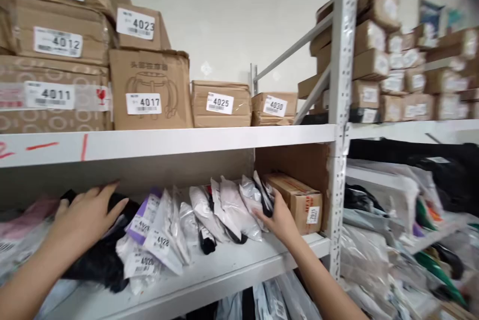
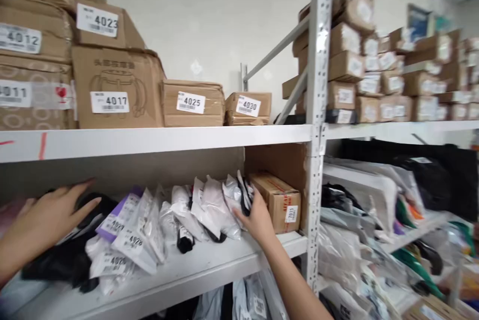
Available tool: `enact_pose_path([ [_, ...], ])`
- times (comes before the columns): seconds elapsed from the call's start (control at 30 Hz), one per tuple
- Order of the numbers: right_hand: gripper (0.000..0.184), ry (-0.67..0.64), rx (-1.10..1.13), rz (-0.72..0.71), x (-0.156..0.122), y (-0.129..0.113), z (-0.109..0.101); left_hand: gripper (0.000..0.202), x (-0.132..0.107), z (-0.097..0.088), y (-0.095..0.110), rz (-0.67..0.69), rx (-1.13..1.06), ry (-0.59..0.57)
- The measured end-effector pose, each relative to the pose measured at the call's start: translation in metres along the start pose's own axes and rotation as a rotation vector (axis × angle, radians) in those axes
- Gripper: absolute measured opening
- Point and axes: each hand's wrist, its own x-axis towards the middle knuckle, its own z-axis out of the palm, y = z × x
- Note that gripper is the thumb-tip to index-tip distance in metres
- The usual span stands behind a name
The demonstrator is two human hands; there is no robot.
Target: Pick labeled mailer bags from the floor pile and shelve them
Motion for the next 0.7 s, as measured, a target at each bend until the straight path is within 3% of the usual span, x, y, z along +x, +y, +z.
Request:
enact_pose_path([
  [0.07, 0.081, 0.033, 0.092, 0.045, 0.008, -0.009, -0.004, 0.076, -0.008, -0.014, 0.057, 0.169, -0.08, -0.026],
  [0.17, 0.067, 0.155, 0.171, 0.083, 0.018, -0.018, -0.005, 0.065, -0.018, -0.022, 0.156, 0.484, -0.211, -0.398],
  [0.23, 0.056, 0.279, 0.136, 0.026, 0.015, -0.017, -0.005, 0.063, -0.014, -0.015, 0.214, 0.655, -0.273, -0.555],
  [0.33, 0.042, 0.457, -0.068, -0.202, -0.004, -0.005, -0.006, 0.059, 0.01, 0.008, 0.28, 0.709, -0.286, -0.571],
  [0.4, 0.037, 0.524, -0.245, -0.332, -0.019, 0.004, -0.011, 0.06, 0.033, 0.028, 0.309, 0.679, -0.288, -0.589],
  [0.5, 0.031, 0.482, -0.375, -0.382, -0.033, 0.013, -0.022, 0.062, 0.063, 0.056, 0.34, 0.684, -0.284, -0.656],
  [0.6, 0.029, 0.363, -0.299, -0.37, -0.04, 0.012, -0.027, 0.046, 0.078, 0.083, 0.361, 0.703, -0.288, -0.69],
  [0.7, 0.038, 0.287, -0.209, -0.295, -0.05, 0.004, -0.015, 0.036, 0.084, 0.105, 0.375, 0.683, -0.268, -0.716],
])
